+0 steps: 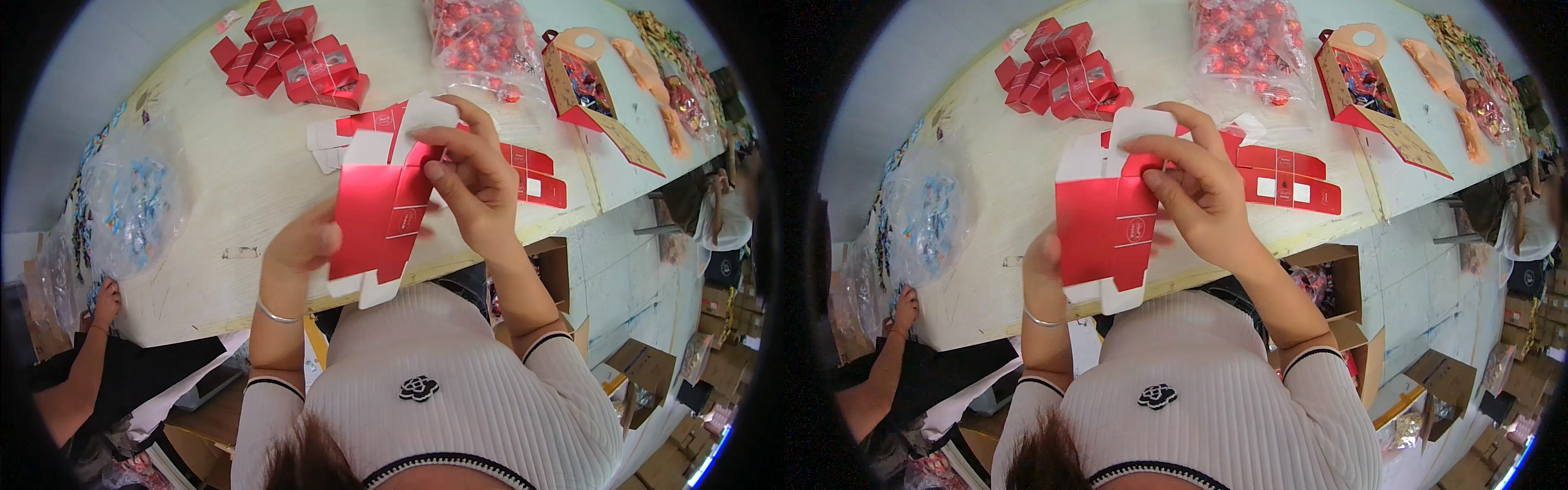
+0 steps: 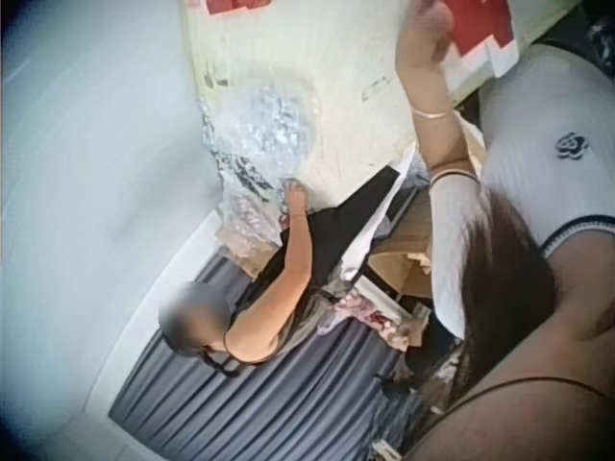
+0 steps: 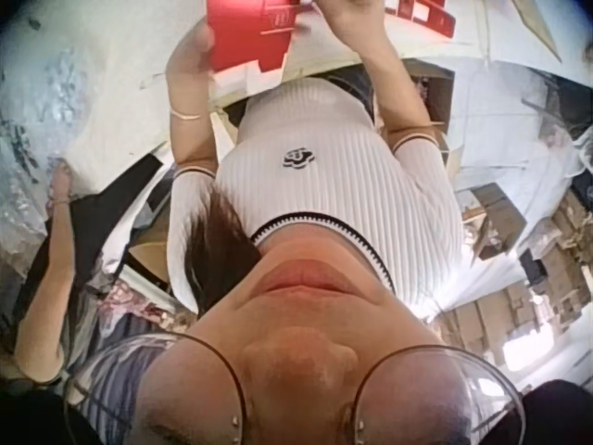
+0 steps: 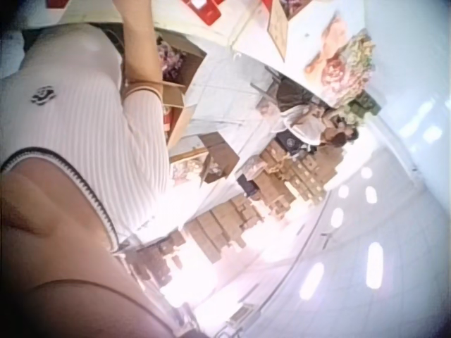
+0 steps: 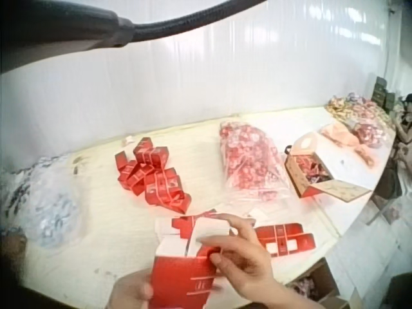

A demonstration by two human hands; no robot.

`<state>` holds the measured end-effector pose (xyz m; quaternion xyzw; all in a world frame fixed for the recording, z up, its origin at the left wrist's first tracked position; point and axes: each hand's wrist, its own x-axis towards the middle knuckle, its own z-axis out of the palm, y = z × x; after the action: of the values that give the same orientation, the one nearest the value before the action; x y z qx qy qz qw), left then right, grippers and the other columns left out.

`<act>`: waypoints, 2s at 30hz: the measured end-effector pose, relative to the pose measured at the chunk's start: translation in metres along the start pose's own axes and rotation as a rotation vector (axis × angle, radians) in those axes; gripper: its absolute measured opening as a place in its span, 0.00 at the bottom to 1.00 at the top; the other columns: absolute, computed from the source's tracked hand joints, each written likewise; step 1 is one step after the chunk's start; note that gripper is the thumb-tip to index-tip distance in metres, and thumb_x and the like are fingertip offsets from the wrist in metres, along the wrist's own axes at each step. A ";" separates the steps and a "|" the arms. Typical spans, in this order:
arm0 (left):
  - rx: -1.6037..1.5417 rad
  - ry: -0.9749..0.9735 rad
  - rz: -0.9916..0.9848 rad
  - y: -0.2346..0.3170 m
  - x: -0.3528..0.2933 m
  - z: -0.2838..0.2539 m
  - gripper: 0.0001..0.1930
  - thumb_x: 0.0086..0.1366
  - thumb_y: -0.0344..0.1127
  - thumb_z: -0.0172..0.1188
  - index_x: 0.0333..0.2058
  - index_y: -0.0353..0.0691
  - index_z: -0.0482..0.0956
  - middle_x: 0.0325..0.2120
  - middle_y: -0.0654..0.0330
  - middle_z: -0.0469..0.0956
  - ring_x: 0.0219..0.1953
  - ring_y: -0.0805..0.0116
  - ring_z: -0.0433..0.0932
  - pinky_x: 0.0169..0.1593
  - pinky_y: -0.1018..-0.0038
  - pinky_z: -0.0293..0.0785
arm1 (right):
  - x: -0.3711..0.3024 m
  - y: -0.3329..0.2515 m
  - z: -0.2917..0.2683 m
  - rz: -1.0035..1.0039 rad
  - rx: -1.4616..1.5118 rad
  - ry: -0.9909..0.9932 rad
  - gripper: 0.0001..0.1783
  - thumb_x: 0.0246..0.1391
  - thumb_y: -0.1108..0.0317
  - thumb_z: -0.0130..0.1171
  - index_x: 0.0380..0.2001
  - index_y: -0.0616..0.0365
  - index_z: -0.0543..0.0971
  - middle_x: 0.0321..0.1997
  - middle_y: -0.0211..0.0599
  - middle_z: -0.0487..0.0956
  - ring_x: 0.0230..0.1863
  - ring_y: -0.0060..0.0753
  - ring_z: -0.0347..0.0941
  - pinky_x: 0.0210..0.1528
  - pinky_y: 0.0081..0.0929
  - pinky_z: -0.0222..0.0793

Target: The person folds flat red cardboard pieces into small boxes, places a red-wrapped candy inside each, and closes the flaps. The finished boxes are stacked on the table. The person repeats this process continuously.

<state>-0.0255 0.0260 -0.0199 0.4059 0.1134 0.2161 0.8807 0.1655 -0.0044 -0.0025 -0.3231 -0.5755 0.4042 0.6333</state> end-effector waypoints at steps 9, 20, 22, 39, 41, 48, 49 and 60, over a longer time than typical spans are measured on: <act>0.226 0.019 -0.090 -0.017 0.007 0.008 0.36 0.38 0.36 0.71 0.48 0.39 0.64 0.34 0.63 0.71 0.40 0.73 0.70 0.47 0.72 0.65 | -0.006 -0.009 0.002 -0.256 -0.696 -0.108 0.18 0.33 0.65 0.64 0.32 0.59 0.75 0.43 0.45 0.67 0.39 0.42 0.63 0.41 0.32 0.60; 0.231 0.393 -0.005 -0.010 0.004 0.026 0.27 0.45 0.32 0.67 0.45 0.33 0.67 0.30 0.65 0.74 0.33 0.78 0.73 0.40 0.80 0.70 | -0.004 0.001 -0.027 -0.046 -0.413 -0.345 0.15 0.35 0.71 0.64 0.27 0.58 0.70 0.41 0.40 0.69 0.39 0.29 0.63 0.37 0.23 0.60; 0.300 0.381 0.082 -0.012 0.010 0.022 0.26 0.47 0.32 0.66 0.45 0.33 0.67 0.30 0.64 0.74 0.33 0.78 0.73 0.38 0.81 0.71 | -0.003 -0.003 -0.003 -0.077 -0.106 -0.011 0.19 0.37 0.73 0.63 0.36 0.58 0.70 0.44 0.41 0.68 0.45 0.31 0.63 0.42 0.26 0.61; 1.091 0.467 0.543 -0.024 0.027 0.029 0.19 0.57 0.31 0.53 0.47 0.37 0.62 0.41 0.53 0.66 0.38 0.61 0.72 0.39 0.72 0.72 | -0.017 0.035 -0.002 0.261 0.726 0.137 0.13 0.52 0.74 0.48 0.40 0.69 0.72 0.51 0.41 0.64 0.45 0.30 0.67 0.49 0.26 0.62; 1.167 0.482 0.537 -0.025 0.025 0.023 0.17 0.58 0.31 0.53 0.46 0.37 0.62 0.41 0.52 0.66 0.38 0.61 0.72 0.39 0.73 0.71 | -0.007 0.010 0.012 0.410 0.621 0.324 0.13 0.50 0.77 0.47 0.41 0.65 0.71 0.45 0.39 0.69 0.44 0.29 0.67 0.47 0.24 0.61; 1.049 0.612 0.664 -0.039 0.032 0.025 0.20 0.60 0.32 0.51 0.48 0.38 0.56 0.44 0.53 0.66 0.39 0.62 0.72 0.38 0.72 0.70 | -0.006 0.019 0.009 0.357 0.697 0.186 0.14 0.47 0.81 0.42 0.36 0.62 0.74 0.47 0.45 0.72 0.48 0.32 0.66 0.50 0.26 0.61; 1.048 0.594 0.656 -0.036 0.032 0.024 0.20 0.60 0.32 0.51 0.49 0.38 0.55 0.44 0.53 0.66 0.39 0.62 0.72 0.37 0.72 0.70 | -0.007 0.021 0.008 0.329 0.714 0.160 0.13 0.47 0.81 0.42 0.35 0.62 0.74 0.47 0.45 0.71 0.48 0.32 0.66 0.49 0.26 0.61; 0.911 0.548 0.554 -0.024 0.027 0.030 0.26 0.59 0.31 0.52 0.53 0.38 0.53 0.44 0.49 0.68 0.40 0.63 0.72 0.38 0.73 0.70 | -0.003 0.008 0.000 0.283 0.280 0.075 0.12 0.50 0.75 0.52 0.40 0.63 0.75 0.39 0.36 0.77 0.41 0.23 0.71 0.42 0.19 0.67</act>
<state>0.0160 0.0052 -0.0194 0.6866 0.3075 0.4641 0.4676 0.1642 -0.0037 -0.0107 -0.3246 -0.4385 0.5526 0.6300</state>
